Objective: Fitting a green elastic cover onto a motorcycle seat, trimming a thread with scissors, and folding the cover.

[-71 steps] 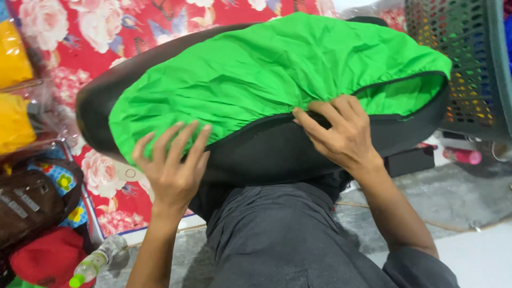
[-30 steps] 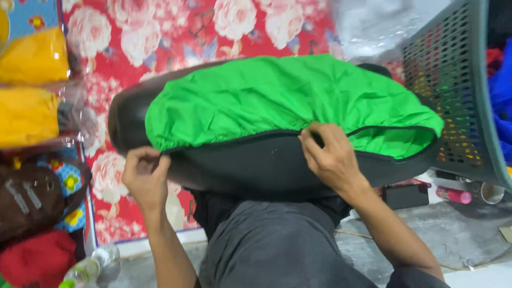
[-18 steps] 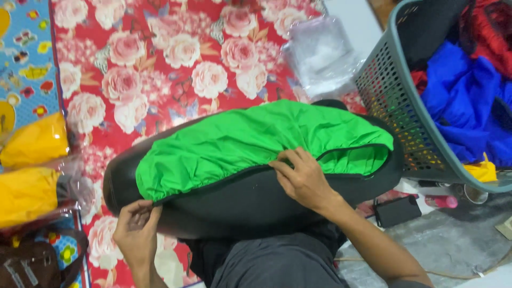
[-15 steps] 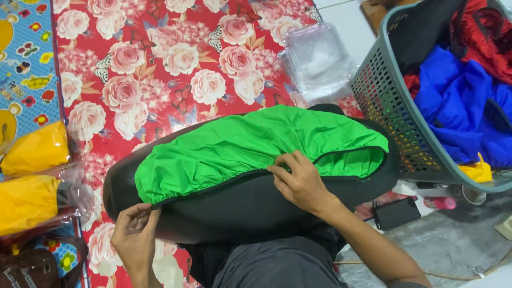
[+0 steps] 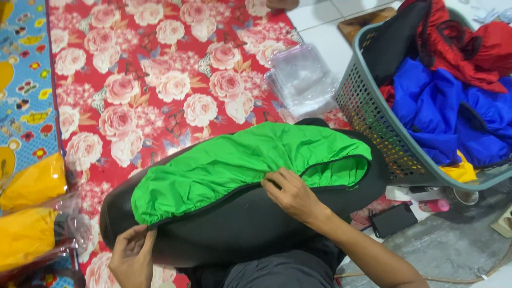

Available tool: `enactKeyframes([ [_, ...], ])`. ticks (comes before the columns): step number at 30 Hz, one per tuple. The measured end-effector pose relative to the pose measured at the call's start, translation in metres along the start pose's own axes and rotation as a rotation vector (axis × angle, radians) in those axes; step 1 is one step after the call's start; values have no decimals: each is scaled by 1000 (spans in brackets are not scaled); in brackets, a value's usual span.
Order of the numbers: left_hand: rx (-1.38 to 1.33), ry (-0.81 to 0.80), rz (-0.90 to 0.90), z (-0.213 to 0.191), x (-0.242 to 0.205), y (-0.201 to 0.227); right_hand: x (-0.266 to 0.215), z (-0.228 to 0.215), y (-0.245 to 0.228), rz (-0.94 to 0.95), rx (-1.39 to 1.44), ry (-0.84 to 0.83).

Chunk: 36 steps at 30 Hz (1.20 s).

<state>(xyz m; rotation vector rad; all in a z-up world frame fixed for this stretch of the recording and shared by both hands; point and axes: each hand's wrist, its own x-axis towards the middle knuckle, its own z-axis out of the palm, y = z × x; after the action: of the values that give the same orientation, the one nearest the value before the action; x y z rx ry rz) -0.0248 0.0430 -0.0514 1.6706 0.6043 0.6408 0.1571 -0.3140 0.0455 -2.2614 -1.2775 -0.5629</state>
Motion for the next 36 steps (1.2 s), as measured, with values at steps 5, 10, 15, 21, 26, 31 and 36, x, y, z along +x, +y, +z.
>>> enactKeyframes([
  [5,57,41,12,2,2,-4,-5,3,7,-66,-24,-7],
  [10,50,18,-4,-1,1,-6,-4,2,3,-95,-33,15],
  [15,0,6,31,-3,5,-17,-2,0,6,-97,-29,28],
  [21,77,26,-10,5,1,16,-9,5,13,-101,57,-36],
  [26,65,47,-64,10,-5,40,-3,-7,9,-51,161,-54],
  [31,164,31,24,10,-5,49,-2,-8,4,-33,143,-43],
  [36,208,164,100,14,-5,38,-3,-2,4,-97,-22,7],
])
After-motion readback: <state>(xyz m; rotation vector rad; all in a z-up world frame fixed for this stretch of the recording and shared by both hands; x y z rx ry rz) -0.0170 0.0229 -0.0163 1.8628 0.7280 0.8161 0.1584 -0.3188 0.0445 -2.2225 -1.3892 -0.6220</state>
